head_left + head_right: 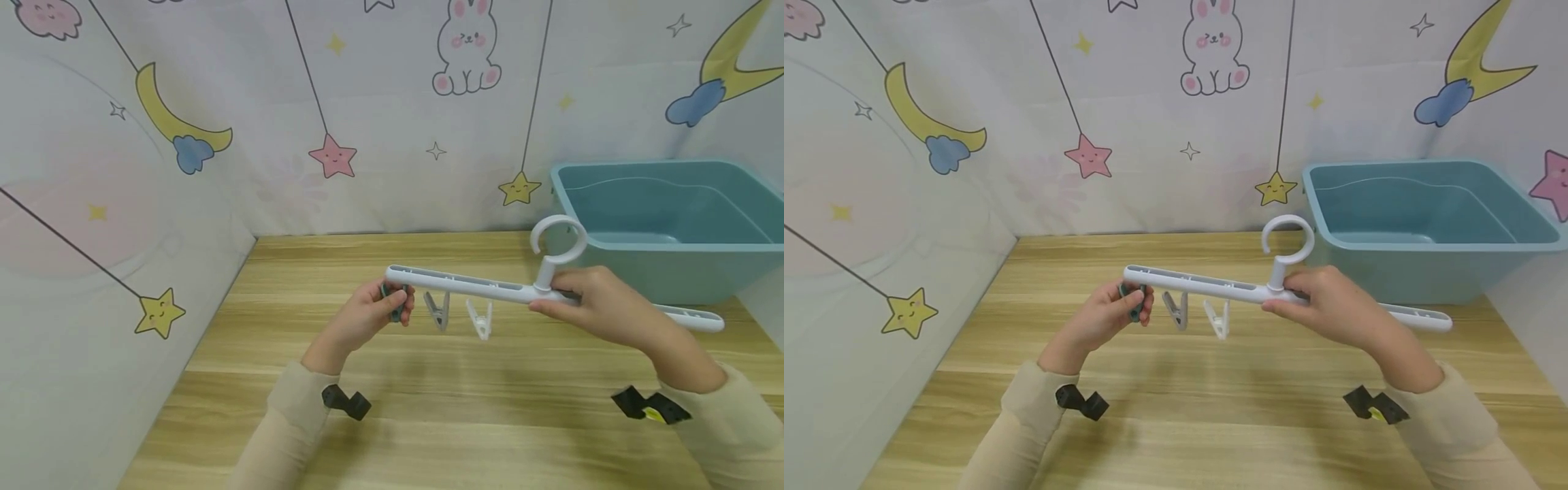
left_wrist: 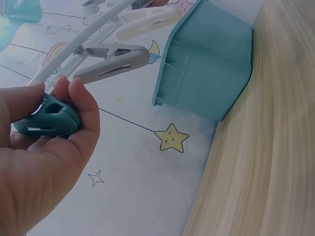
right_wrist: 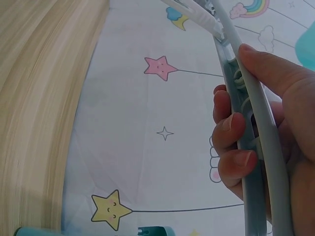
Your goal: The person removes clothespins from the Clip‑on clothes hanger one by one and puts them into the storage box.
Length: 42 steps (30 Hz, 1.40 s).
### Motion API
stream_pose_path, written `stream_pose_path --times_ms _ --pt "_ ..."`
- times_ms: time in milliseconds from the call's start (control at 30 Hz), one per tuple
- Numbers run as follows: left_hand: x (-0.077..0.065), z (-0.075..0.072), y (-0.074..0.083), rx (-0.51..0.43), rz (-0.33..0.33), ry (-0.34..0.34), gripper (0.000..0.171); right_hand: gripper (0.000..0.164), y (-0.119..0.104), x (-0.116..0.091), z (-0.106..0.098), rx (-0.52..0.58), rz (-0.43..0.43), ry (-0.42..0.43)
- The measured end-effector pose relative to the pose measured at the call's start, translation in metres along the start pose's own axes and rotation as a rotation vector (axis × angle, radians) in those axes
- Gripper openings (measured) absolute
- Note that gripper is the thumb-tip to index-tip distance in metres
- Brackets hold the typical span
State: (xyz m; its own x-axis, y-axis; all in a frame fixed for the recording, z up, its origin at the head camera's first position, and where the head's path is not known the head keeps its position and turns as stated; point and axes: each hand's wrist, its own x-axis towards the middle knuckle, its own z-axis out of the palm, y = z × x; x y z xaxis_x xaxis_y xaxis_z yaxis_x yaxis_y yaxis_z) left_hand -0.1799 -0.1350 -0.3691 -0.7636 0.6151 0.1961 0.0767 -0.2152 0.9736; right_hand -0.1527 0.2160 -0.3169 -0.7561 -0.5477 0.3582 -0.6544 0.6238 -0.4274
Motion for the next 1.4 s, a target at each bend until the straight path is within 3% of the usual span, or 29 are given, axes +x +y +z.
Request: stream_pose_path --times_ms 233,400,600,733,900,1133,1400 --pt "0.001 0.004 0.005 0.012 -0.062 0.135 0.012 0.021 0.002 0.0 -0.004 -0.016 -0.001 0.004" --pt "0.001 0.007 0.008 0.061 -0.074 0.148 0.02 0.021 0.003 -0.001 -0.005 -0.025 0.013 0.001" --pt "0.001 0.012 0.011 0.145 -0.052 0.162 0.017 0.019 0.002 -0.001 -0.005 -0.026 0.002 0.001" --pt "0.001 0.015 0.012 0.202 -0.04 0.208 0.015 0.018 0.001 -0.001 -0.004 -0.03 -0.005 0.005" --pt "0.004 0.023 0.011 0.34 0.016 0.324 0.011 0.02 0.0 -0.001 -0.005 -0.033 0.004 0.006" --pt "0.011 0.033 0.006 0.536 0.152 0.502 0.008 0.021 -0.001 -0.001 -0.006 -0.026 0.042 -0.006" --pt "0.021 0.04 -0.004 0.619 0.244 0.639 0.008 0.019 -0.003 0.0 -0.005 -0.015 0.072 0.001"
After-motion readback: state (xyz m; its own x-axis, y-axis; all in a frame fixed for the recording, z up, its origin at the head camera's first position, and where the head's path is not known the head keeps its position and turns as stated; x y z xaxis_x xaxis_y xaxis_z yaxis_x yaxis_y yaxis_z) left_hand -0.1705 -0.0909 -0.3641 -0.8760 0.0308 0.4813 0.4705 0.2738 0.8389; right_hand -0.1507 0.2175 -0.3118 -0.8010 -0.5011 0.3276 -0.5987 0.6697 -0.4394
